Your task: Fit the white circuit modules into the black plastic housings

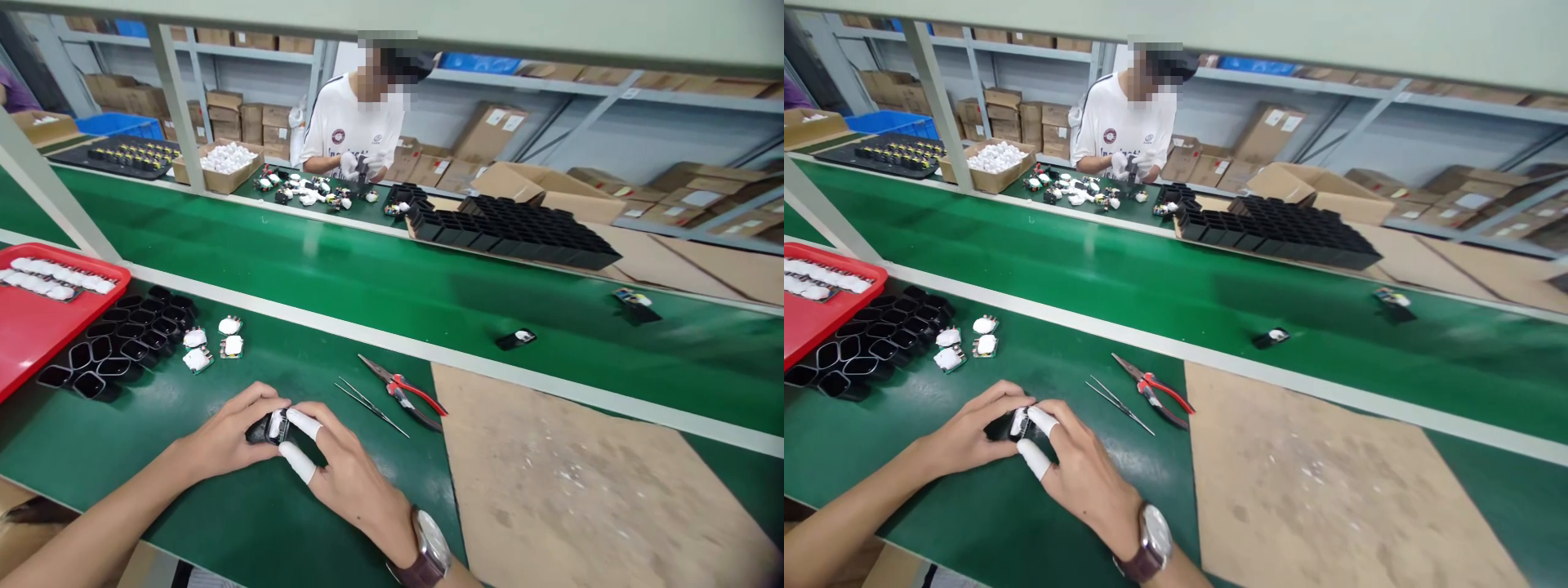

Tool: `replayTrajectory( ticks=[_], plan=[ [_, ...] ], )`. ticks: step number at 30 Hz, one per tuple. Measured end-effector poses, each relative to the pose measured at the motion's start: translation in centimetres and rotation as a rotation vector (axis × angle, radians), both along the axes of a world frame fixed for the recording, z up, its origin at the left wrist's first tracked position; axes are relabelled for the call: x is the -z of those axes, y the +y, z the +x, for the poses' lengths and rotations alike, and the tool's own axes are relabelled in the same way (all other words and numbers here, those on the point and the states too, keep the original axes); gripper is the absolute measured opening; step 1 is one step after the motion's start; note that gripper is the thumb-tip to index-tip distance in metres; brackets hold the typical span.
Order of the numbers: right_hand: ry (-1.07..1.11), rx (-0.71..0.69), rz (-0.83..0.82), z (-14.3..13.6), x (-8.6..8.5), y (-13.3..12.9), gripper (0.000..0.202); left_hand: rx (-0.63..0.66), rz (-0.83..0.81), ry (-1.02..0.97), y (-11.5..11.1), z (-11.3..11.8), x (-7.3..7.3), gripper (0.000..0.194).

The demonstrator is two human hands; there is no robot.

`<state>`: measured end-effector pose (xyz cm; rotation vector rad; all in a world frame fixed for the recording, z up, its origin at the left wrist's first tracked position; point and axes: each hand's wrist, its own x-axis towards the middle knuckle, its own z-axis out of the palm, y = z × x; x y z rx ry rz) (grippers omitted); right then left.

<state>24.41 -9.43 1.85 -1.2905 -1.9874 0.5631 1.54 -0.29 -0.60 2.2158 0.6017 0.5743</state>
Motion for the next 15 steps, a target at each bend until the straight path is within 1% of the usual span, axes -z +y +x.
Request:
replayTrajectory(
  ticks=[3, 9, 15],
  plan=[
    [0.011, 0.015, 0.005, -0.21, 0.29, -0.17, 0.034, 0.002, 0.049, 0.027, -0.07, -0.11, 0.18, 0.059],
    [-0.002, 0.024, -0.014, -0.57, 0.68, 0.06, 0.032, 0.04, 0.255, -0.012, 0.2, 0.03, 0.28, 0.077],
    [-0.006, 0.026, -0.039, -0.6, 0.89, 0.5, 0.032, 0.054, 0.23, 0.034, 0.27, -0.16, 0.44, 0.077]
  ],
)
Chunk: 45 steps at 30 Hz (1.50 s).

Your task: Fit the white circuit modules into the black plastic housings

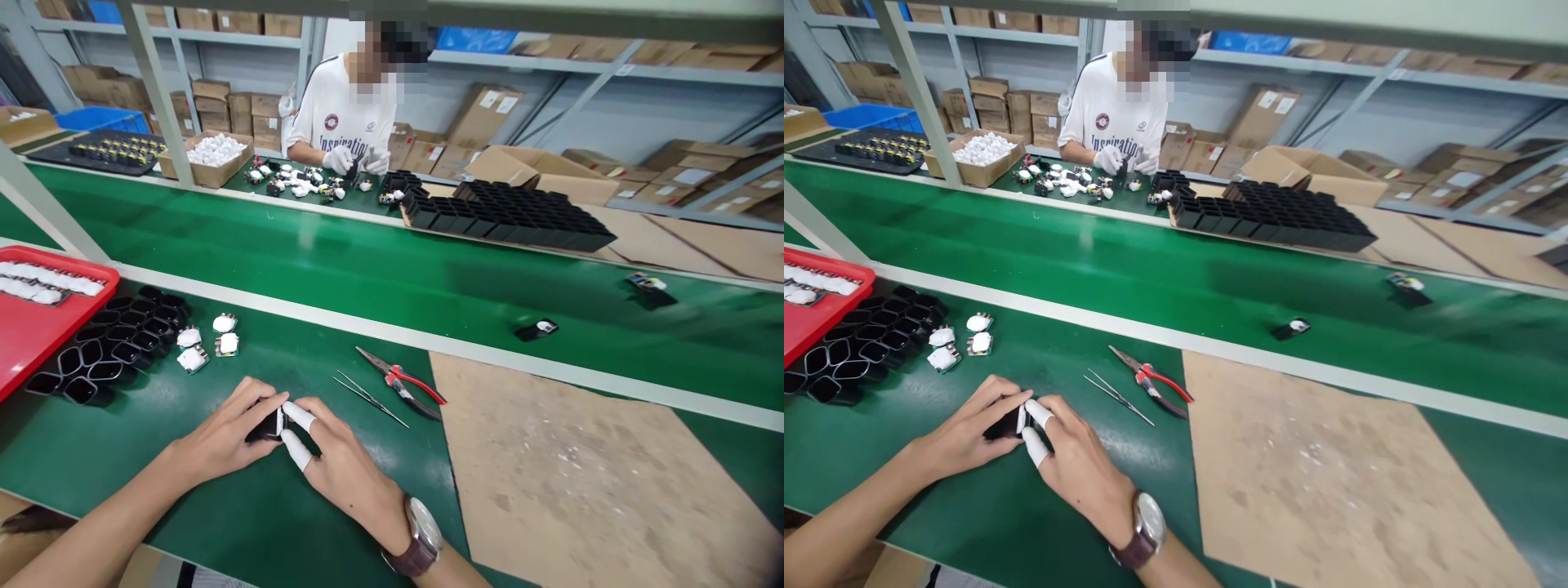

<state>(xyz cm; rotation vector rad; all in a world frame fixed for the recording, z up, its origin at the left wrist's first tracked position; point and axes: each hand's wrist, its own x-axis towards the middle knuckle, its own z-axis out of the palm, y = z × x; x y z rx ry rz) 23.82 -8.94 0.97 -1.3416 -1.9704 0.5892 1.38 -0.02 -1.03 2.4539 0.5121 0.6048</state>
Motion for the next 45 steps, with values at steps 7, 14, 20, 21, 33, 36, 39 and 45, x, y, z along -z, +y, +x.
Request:
replayTrajectory(
  ticks=[7, 14, 20, 21, 33, 36, 39, 45],
  plan=[
    [-0.08, 0.107, 0.213, -0.6, 0.8, -0.1, 0.02, -0.032, 0.007, -0.016, 0.1, 0.1, -0.3, 0.066],
    [-0.174, 0.104, 0.302, -0.9, 1.6, 0.0, 0.014, -0.032, 0.028, -0.03, 0.1, 0.3, -0.3, 0.064],
    [-0.247, 0.053, 0.321, -1.0, 2.1, 0.6, 0.017, 0.002, 0.011, 0.0, -0.1, 0.4, -0.3, 0.063],
    [-0.258, 0.055, 0.324, -1.0, 2.0, 0.6, 0.017, 0.006, 0.001, 0.005, -0.1, 0.4, -0.3, 0.063],
    [-0.216, 0.091, 0.134, 3.3, 0.2, 1.3, 0.033, -0.102, -0.073, -0.025, 1.2, -0.5, -1.1, 0.047],
    [-0.276, 0.078, 0.126, 3.2, 0.8, 1.2, 0.062, -0.14, -0.134, -0.01, 0.9, -0.4, -0.9, 0.048],
    [-0.271, 0.078, 0.202, 2.4, 1.7, 1.2, 0.048, -0.191, -0.164, 0.046, 0.9, -0.5, -0.6, 0.05],
    [-0.15, 0.13, 0.328, 1.5, 1.2, 1.5, 0.046, -0.19, -0.137, -0.013, 0.8, -0.7, -0.3, 0.05]
  ],
)
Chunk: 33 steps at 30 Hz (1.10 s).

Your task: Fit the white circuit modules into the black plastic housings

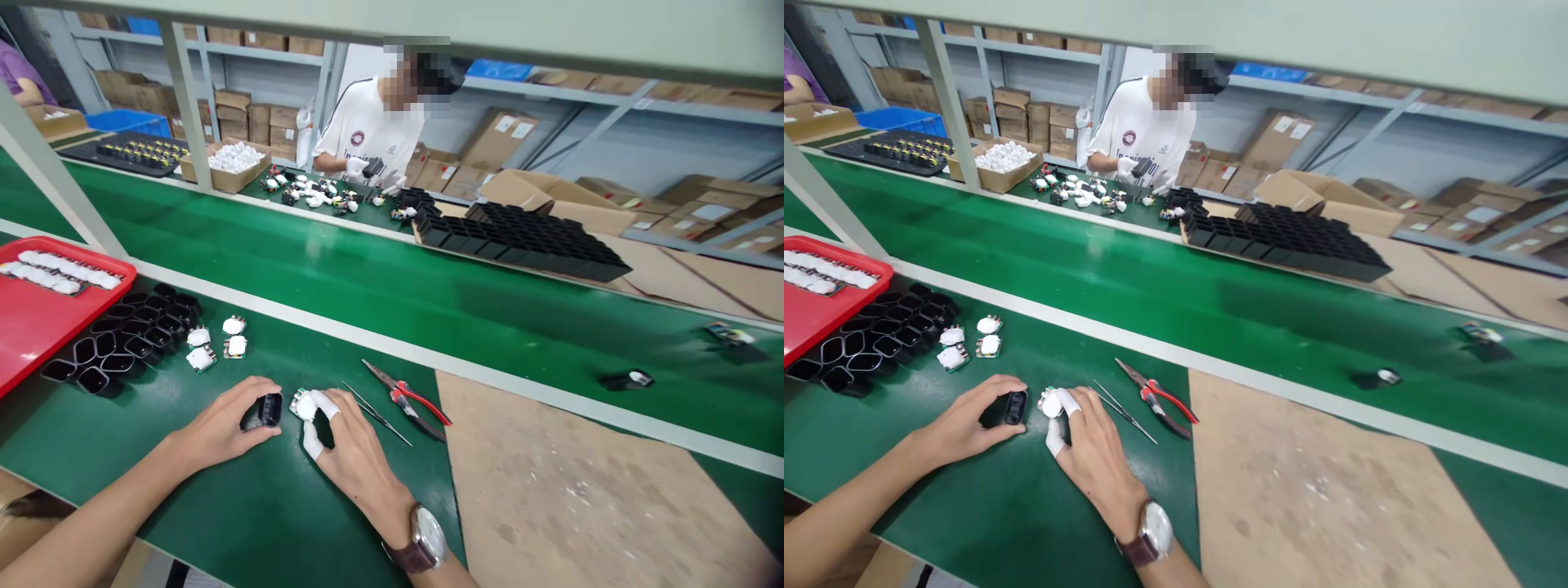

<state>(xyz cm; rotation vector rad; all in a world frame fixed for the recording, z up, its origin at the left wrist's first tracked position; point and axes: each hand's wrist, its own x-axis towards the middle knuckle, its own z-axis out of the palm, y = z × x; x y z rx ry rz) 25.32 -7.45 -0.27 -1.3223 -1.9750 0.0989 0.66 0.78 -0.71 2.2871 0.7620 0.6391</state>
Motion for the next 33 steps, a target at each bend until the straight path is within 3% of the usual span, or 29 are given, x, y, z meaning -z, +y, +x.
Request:
replayTrajectory(
  ticks=[8, 20, 33],
  plan=[
    [-0.018, -0.151, 0.006, -0.8, -2.5, -1.0, 0.058, 0.02, -0.057, -0.06, -0.4, 0.0, 0.3, 0.065],
    [-0.119, -0.102, -0.027, -1.3, -2.6, -0.9, 0.075, 0.039, -0.038, 0.001, -0.5, -0.2, 0.2, 0.073],
    [-0.212, -0.129, -0.078, -1.2, -3.0, -1.2, 0.067, 0.064, 0.023, 0.002, -0.6, 0.2, -0.4, 0.077]
  ],
)
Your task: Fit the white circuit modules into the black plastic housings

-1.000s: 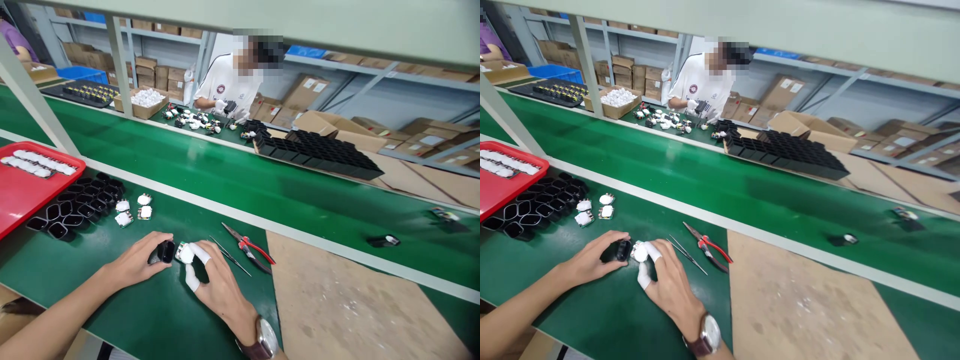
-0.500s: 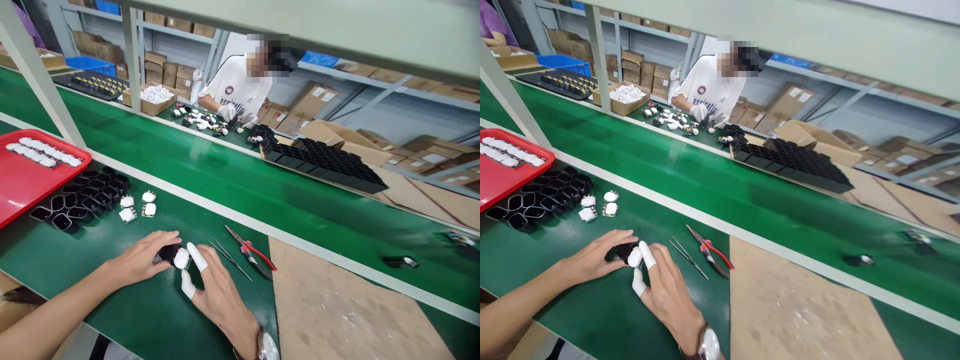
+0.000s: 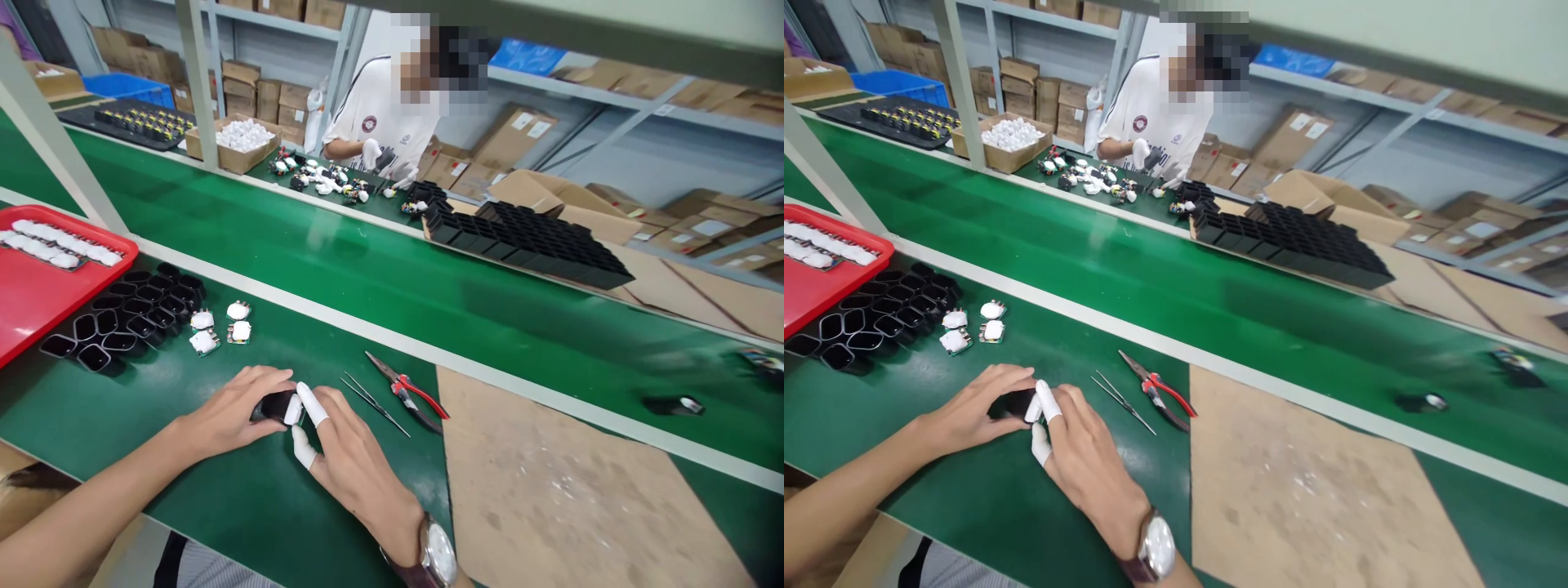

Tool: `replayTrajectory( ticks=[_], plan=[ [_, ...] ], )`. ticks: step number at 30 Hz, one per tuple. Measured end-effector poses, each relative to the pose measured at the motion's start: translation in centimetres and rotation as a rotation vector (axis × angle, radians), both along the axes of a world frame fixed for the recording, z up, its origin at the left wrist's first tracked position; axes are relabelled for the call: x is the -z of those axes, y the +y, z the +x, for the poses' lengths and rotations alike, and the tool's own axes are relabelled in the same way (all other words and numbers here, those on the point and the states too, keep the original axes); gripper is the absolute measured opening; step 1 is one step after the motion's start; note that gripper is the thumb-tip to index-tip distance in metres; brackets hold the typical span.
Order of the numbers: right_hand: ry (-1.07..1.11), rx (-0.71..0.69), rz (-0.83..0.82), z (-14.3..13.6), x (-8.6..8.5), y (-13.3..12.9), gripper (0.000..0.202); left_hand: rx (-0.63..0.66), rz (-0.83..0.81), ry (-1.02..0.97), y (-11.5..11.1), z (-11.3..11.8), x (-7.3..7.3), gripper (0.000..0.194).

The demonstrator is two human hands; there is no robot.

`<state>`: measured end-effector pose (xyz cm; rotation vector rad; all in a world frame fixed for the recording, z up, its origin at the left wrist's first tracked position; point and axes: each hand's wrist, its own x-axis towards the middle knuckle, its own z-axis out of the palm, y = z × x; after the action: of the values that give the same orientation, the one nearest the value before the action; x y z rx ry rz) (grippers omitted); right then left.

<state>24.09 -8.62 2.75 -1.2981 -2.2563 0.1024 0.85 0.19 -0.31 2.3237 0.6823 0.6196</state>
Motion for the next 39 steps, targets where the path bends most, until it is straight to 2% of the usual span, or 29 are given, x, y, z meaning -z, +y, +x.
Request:
replayTrajectory(
  ticks=[6, 12, 15, 17, 19, 21, 25, 28, 30, 35, 37, 39],
  plan=[
    [0.128, -0.015, 0.053, 1.1, 0.2, -0.1, 0.052, 0.001, -0.129, -0.022, 0.0, 0.1, -0.1, 0.083],
    [0.13, -0.084, 0.006, 0.7, 1.3, 0.0, 0.032, 0.001, -0.241, 0.002, -0.6, 0.2, -0.3, 0.073],
    [0.13, -0.05, -0.013, 0.4, 1.6, 0.1, 0.035, 0.003, -0.182, -0.066, -0.6, 0.3, -0.3, 0.051],
    [0.138, -0.026, -0.021, 0.3, 1.6, 0.1, 0.036, 0.056, -0.076, -0.137, -0.5, 0.5, -0.2, 0.033],
    [0.148, -0.019, -0.044, 0.3, 1.6, 0.2, 0.037, 0.103, 0.025, -0.187, -0.4, 0.6, -0.1, 0.024],
    [0.174, -0.022, -0.085, 0.3, 1.7, 0.4, 0.035, 0.115, 0.069, -0.218, -0.2, 0.6, 0.0, 0.022],
    [0.366, -0.059, -0.185, 0.9, 2.1, 0.7, 0.035, 0.138, 0.02, -0.265, 0.1, 0.7, 0.0, 0.022],
    [0.499, -0.016, -0.137, 1.9, 2.1, 1.1, 0.035, 0.157, 0.012, -0.28, 0.4, 0.7, 0.0, 0.02],
    [0.426, 0.06, -0.078, 3.0, 1.8, 1.2, 0.032, 0.153, 0.023, -0.268, 0.3, 0.7, 0.0, 0.017],
    [-0.04, 0.214, 0.065, 6.7, 1.7, 0.5, 0.032, 0.133, 0.109, -0.159, -0.4, 1.0, -0.7, 0.007],
    [-0.122, 0.255, 0.07, 8.1, 2.5, 0.0, 0.033, 0.145, 0.173, -0.099, 0.3, 1.6, -1.4, 0.008],
    [-0.129, 0.274, 0.075, 9.1, 3.5, -0.5, 0.034, 0.098, 0.218, -0.033, 2.2, 2.6, -2.3, 0.008]
  ],
)
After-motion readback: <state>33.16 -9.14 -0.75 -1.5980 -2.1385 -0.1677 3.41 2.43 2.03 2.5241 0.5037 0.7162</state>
